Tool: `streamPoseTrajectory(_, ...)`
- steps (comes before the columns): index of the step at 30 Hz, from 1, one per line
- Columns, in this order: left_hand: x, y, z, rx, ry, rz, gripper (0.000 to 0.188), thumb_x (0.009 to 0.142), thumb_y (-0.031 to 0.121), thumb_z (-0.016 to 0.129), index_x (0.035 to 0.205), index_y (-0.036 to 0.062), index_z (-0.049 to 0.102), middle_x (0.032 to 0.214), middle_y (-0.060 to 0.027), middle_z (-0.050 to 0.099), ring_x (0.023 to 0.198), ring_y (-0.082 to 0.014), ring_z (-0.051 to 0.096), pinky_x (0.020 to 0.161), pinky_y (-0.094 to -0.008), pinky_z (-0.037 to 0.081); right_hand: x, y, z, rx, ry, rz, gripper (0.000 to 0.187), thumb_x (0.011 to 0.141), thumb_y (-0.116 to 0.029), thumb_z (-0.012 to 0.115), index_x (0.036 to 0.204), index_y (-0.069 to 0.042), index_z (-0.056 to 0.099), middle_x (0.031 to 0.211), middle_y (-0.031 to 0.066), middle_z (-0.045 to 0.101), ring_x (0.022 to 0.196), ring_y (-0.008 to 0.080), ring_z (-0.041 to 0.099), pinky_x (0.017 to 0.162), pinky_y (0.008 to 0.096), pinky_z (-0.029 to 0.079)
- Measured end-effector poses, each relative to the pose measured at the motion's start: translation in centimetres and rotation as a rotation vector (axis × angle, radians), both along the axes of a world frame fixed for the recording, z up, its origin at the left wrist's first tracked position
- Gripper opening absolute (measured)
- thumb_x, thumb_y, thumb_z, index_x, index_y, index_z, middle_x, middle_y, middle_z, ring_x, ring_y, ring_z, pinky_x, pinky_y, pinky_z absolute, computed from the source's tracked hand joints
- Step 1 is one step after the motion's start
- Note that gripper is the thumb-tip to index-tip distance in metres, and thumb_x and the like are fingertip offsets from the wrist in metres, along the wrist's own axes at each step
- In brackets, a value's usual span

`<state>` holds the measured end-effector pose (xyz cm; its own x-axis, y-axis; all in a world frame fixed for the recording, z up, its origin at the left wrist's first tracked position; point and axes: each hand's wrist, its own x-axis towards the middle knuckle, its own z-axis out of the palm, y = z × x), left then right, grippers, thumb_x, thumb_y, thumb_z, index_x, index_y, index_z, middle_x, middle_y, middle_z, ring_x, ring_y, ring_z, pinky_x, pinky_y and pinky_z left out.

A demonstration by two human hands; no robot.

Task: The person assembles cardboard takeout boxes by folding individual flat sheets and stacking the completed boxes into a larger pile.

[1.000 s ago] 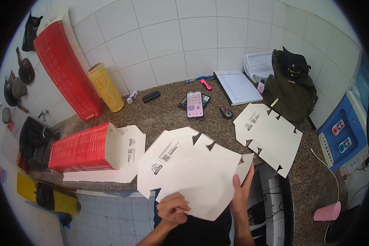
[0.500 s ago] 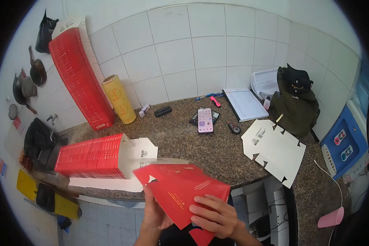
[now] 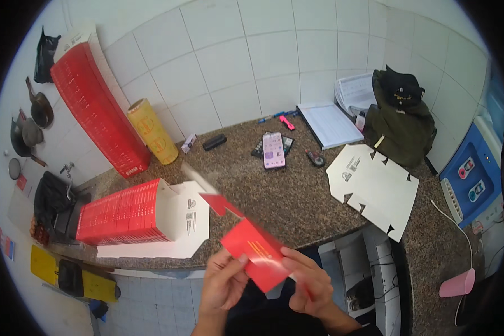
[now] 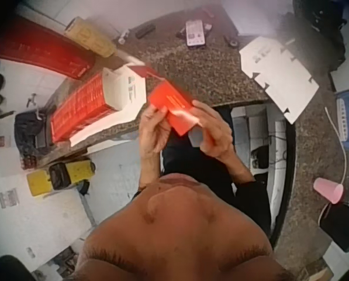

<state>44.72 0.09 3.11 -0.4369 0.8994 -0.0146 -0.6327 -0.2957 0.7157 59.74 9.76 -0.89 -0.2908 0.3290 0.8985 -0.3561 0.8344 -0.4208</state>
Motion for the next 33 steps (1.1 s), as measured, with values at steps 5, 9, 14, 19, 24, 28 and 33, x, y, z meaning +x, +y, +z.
streamPoseTrajectory(5, -0.6, 0.2, -3.9, 0.238, -0.087, -0.227, 0.030, 0.098, 0.010, 0.054, 0.122, -0.0088, 0.059, 0.121, -0.0229, 0.067, 0.114, -0.0335, 0.066, 0.101, -0.0471, 0.052, -0.1, 0.2, -0.3, -0.107, 0.154, -0.084, 0.032, 0.095, 0.004, 0.046, 0.127, 0.009, 0.049, 0.113, 0.0327, 0.067, 0.103, 0.0480, 0.069, 0.088, 0.0513, 0.058)
streamPoseTrajectory(9, 0.5, 0.1, -3.1, 0.129, -0.054, -0.115, 0.032, 0.103, 0.017, 0.051, 0.124, -0.0065, 0.058, 0.121, -0.0218, 0.067, 0.113, -0.0335, 0.067, 0.100, -0.0470, 0.053, 0.1, 0.1, -1.0, -0.146, 0.204, -0.019, 0.032, 0.098, -0.003, 0.047, 0.128, 0.007, 0.049, 0.112, 0.0338, 0.067, 0.102, 0.0473, 0.069, 0.087, 0.0512, 0.059)
streamPoseTrajectory(14, 1.2, 0.2, -2.8, 0.139, -0.073, -0.097, 0.036, 0.108, 0.023, 0.046, 0.125, -0.0067, 0.057, 0.122, -0.0211, 0.067, 0.112, -0.0317, 0.068, 0.097, -0.0493, 0.056, 0.9, 0.5, -1.3, -0.123, 0.164, 0.079, 0.051, 0.103, -0.044, 0.051, 0.140, -0.009, 0.046, 0.118, 0.0327, 0.064, 0.105, 0.0469, 0.068, 0.085, 0.0506, 0.060)
streamPoseTrajectory(19, 0.5, 0.2, -3.0, 0.165, -0.259, -0.096, 0.039, 0.110, 0.028, 0.041, 0.132, -0.0026, 0.052, 0.126, -0.0200, 0.065, 0.115, -0.0336, 0.066, 0.097, -0.0488, 0.056, 1.8, 2.5, 2.3, 0.111, -0.218, 0.026, 0.041, 0.089, -0.037, 0.074, 0.116, -0.006, 0.069, 0.128, 0.0251, 0.062, 0.110, 0.0407, 0.068, 0.080, 0.0387, 0.062)
streamPoseTrajectory(24, 2.5, 0.8, -1.5, 0.082, -0.121, 0.098, 0.039, 0.110, 0.030, 0.039, 0.130, 0.0001, 0.053, 0.128, -0.0191, 0.064, 0.113, -0.0311, 0.067, 0.097, -0.0481, 0.056, 0.3, 1.4, 1.5, 0.039, -0.343, -0.171, 0.047, 0.079, -0.026, 0.082, 0.120, -0.007, 0.069, 0.131, 0.0233, 0.059, 0.113, 0.0383, 0.066, 0.091, 0.0411, 0.059)
streamPoseTrajectory(28, 2.1, 0.7, -1.4, 0.024, -0.128, 0.177, 0.038, 0.110, 0.031, 0.038, 0.133, 0.0028, 0.050, 0.128, -0.0155, 0.062, 0.115, -0.0280, 0.065, 0.093, -0.0443, 0.058, -0.7, 0.8, 1.1, 0.040, -0.290, -0.116, 0.044, 0.079, -0.023, 0.083, 0.119, -0.008, 0.071, 0.132, 0.0244, 0.059, 0.113, 0.0394, 0.065, 0.094, 0.0438, 0.057)
streamPoseTrajectory(33, 3.1, 0.5, -1.5, -0.013, -0.039, 0.187, 0.039, 0.111, 0.028, 0.038, 0.139, 0.0034, 0.045, 0.132, -0.0145, 0.061, 0.110, -0.0241, 0.067, 0.087, -0.0392, 0.058, -2.6, 0.0, -0.3, -0.067, -0.179, -0.217, 0.038, 0.079, -0.016, 0.082, 0.114, -0.005, 0.074, 0.131, 0.0275, 0.058, 0.111, 0.0432, 0.065, 0.092, 0.0462, 0.056)
